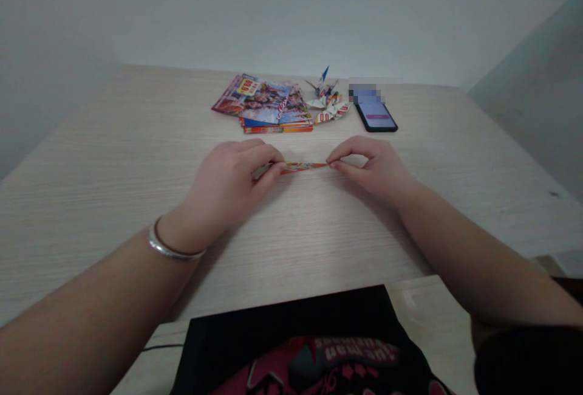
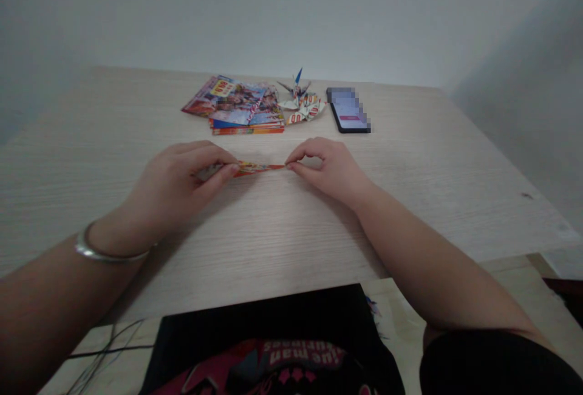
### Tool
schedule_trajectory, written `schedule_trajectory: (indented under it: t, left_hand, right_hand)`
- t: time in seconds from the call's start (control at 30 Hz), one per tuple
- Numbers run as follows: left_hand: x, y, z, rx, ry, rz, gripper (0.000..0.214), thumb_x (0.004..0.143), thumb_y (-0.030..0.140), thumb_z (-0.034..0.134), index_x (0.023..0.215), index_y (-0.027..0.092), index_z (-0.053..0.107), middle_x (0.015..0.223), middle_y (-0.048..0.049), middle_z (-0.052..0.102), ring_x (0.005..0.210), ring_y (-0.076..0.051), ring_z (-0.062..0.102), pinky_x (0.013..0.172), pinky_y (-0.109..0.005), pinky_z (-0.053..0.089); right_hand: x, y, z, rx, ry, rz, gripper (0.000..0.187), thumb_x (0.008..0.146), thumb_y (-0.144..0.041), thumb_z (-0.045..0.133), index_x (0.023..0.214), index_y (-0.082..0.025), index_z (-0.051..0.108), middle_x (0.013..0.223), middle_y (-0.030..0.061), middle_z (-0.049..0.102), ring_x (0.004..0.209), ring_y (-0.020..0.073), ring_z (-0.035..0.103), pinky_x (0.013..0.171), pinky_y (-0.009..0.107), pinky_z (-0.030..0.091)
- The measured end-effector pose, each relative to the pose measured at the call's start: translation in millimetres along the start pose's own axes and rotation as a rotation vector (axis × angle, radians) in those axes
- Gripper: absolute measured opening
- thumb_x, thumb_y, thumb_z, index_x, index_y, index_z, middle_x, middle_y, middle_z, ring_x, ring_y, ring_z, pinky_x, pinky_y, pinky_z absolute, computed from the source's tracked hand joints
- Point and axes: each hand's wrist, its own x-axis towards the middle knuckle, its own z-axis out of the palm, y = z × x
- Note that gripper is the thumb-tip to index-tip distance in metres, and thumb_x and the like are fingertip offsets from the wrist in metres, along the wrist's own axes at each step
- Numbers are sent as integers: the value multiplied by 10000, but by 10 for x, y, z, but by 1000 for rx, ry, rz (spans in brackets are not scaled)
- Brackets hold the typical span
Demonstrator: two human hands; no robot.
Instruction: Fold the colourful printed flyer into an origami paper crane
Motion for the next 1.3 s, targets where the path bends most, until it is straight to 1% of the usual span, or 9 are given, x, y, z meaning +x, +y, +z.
schedule_trajectory:
  t: [0.1, 0.17, 0.3, 0.43, 0.7, 0.93, 1.03, 1.17, 1.3]
  left_hand:
    - [-2, 42, -50, 187, 53, 30, 275, 1011, 360, 436, 972, 287, 698, 947, -42, 741, 993, -271, 626, 954, -524, 417]
    - [1, 94, -67, 204, 62, 44, 274, 1012, 346, 432, 989, 303, 702, 986, -43, 747, 1088, -297, 601, 1016, -576, 365]
    - [26, 181, -38, 109, 34, 63, 272, 987, 310, 458, 914, 250, 713, 937, -64, 749, 1033, -291, 616, 978, -541, 378]
    - [53, 191, 18, 98, 50, 79, 268, 965, 332, 465, 856, 223, 684, 880, -62, 734, 944, -274, 620, 922, -500, 396]
    - [85, 145, -20, 76, 22, 46, 146, 868, 272, 523, 779, 216, 624, 819, -43, 703, 879, -249, 615, 888, -455, 397]
    - [107, 110, -29, 78, 1, 44, 136, 841, 265, 530, 764, 215, 631, 795, -39, 697, 893, -265, 620, 892, -454, 373]
    - [96, 91, -47, 103, 4, 59, 151, 862, 272, 521, 776, 224, 634, 815, -31, 702, 896, -252, 610, 901, -454, 373]
    - [82, 82, -90, 134, -62, 56, 187, 902, 259, 490, 821, 216, 654, 862, -38, 714, 913, -241, 597, 928, -463, 368]
    - [69, 46, -74, 98, -59, 74, 171, 865, 266, 510, 779, 218, 649, 827, -29, 711, 888, -244, 613, 914, -462, 373]
  right_hand:
    - [-2, -95, 54, -98, -10, -26, 85, 850, -266, 643, 810, -228, 708, 851, 31, 754, 833, 206, 678, 816, 374, 514]
    - [-5, -180, 102, -159, 0, -43, 67, 838, -224, 634, 811, -225, 695, 855, 26, 749, 848, 205, 672, 832, 366, 504]
    - [-10, -340, 204, -274, 14, -113, 110, 883, -229, 589, 860, -213, 696, 899, 42, 744, 898, 209, 660, 841, 348, 490]
    - [-4, -387, 242, -302, 19, -133, 157, 913, -236, 549, 873, -210, 698, 918, 54, 744, 916, 213, 661, 829, 347, 488]
    - [19, -206, 69, -80, 48, -167, 85, 786, -156, 593, 765, -206, 658, 795, 8, 719, 757, 158, 642, 765, 308, 496]
    - [-14, -124, -70, 25, -20, -90, 100, 743, -133, 598, 763, -199, 670, 776, 1, 706, 684, 123, 623, 563, 236, 452]
    - [-26, -97, -92, 45, -26, -64, 95, 744, -130, 607, 757, -205, 664, 775, -3, 702, 678, 119, 616, 589, 245, 479]
    - [-42, -43, -123, 86, -35, -51, 104, 756, -125, 611, 761, -216, 661, 779, 3, 700, 686, 131, 624, 647, 275, 524]
    - [-52, 33, -164, 93, -46, -36, 125, 757, -118, 602, 761, -227, 663, 789, 8, 703, 694, 139, 632, 659, 287, 529]
